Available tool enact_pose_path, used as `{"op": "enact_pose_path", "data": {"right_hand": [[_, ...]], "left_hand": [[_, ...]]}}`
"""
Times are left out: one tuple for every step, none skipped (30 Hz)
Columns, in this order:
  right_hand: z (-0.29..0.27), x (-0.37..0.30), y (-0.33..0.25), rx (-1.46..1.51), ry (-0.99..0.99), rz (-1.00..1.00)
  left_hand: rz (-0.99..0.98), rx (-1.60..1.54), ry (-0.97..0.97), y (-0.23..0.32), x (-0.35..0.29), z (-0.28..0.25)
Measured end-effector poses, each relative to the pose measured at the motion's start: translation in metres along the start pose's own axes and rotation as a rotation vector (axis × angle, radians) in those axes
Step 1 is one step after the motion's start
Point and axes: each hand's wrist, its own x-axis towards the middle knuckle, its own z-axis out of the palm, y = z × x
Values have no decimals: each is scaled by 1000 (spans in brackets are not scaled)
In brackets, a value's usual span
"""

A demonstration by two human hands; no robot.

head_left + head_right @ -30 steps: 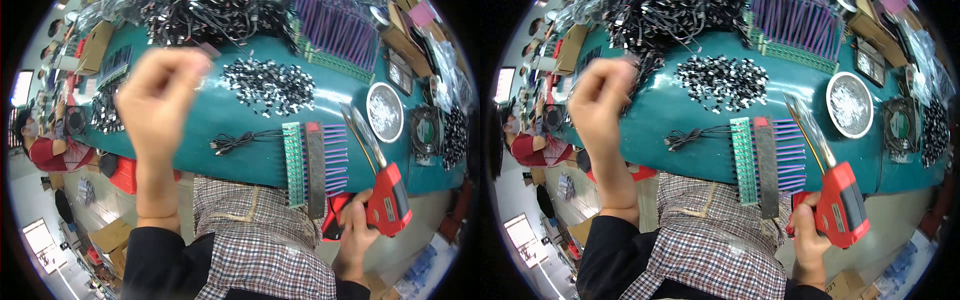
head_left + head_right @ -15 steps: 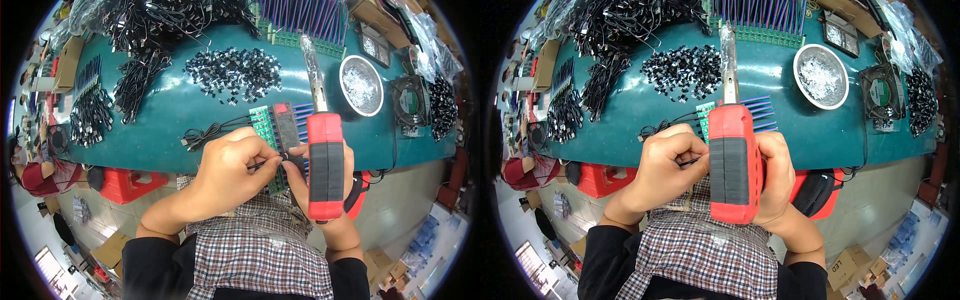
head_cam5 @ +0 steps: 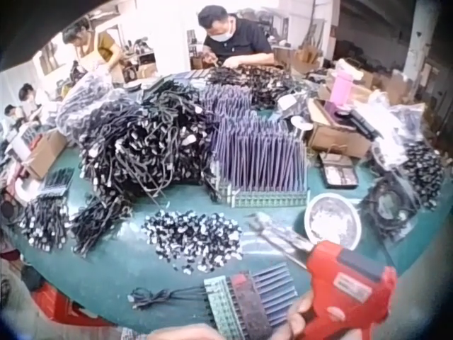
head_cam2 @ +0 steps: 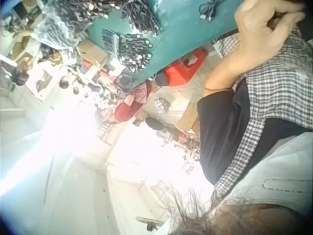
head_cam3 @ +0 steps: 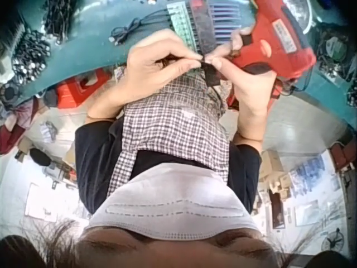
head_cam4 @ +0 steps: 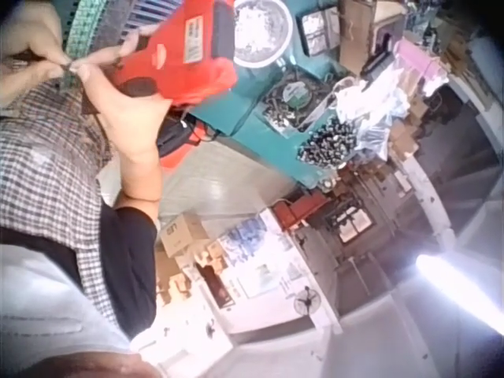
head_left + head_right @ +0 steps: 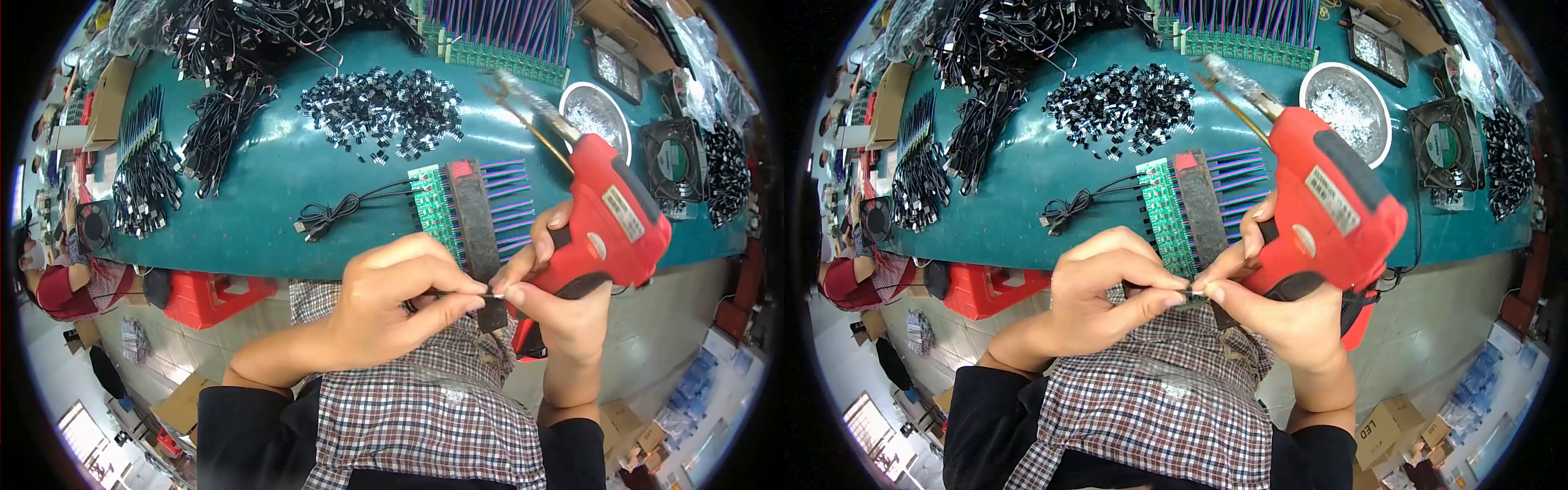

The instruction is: The person solders USB cables to a circuit board by picking up cables one at a time, positioning their wires onto the board contacts, and soldering them in place using a soldering gun.

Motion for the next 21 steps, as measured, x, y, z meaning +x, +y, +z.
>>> {"op": "enact_pose_path", "data": {"right_hand": [[-4, 3, 0, 163, -55, 46], [-6, 5, 0, 327, -110, 91], [-7, 6, 0, 380, -104, 145], [-7, 6, 1, 379, -102, 145], [-7, 6, 2, 356, -64, 137], [-6, 5, 3, 333, -26, 130], [-5, 4, 4, 172, 9, 62], [-2, 3, 4, 173, 10, 62], [1, 2, 5, 43, 100, 18], [3, 1, 5, -88, 189, -26], [2, -1, 5, -126, 129, -59], [3, -3, 6, -124, 129, -59], [4, -6, 7, -208, 114, -82], [5, -8, 8, -292, 99, -105], [3, -9, 8, -427, 51, -43], [3, -9, 8, -428, 53, -43], [3, -9, 10, -445, -18, -92], [3, -8, 11, -461, -89, -142], [2, -8, 10, -510, -133, -120], [4, -8, 9, -510, -134, -120], [7, -8, 10, -456, -100, -103]], "left_hand": [[2, -94, -12, -1, 0, 2], [2, -96, -13, 0, 0, 4], [-1, -122, -3, 0, 0, 5], [-5, -149, 6, 0, 1, 6], [-5, -150, 6, 1, 1, 6], [-38, -78, 24, 2, 3, 4], [-71, -4, 42, 3, 4, 3], [-72, -3, 41, 2, 4, 2], [-110, 39, 68, 1, 5, 2], [-148, 82, 95, -1, 6, 1], [-118, 115, 127, -4, 6, 1], [-119, 115, 126, -7, 7, 0], [-126, 153, 152, -9, 8, 0], [-132, 191, 178, -10, 8, 0], [-147, 212, 186, -11, 7, 0], [-148, 211, 185, -12, 8, 0], [-148, 211, 180, -12, 8, 0], [-147, 210, 175, -12, 8, 0], [-148, 211, 175, -13, 8, 0], [-142, 226, 188, -13, 8, 1], [-136, 242, 202, -13, 8, 1]]}}
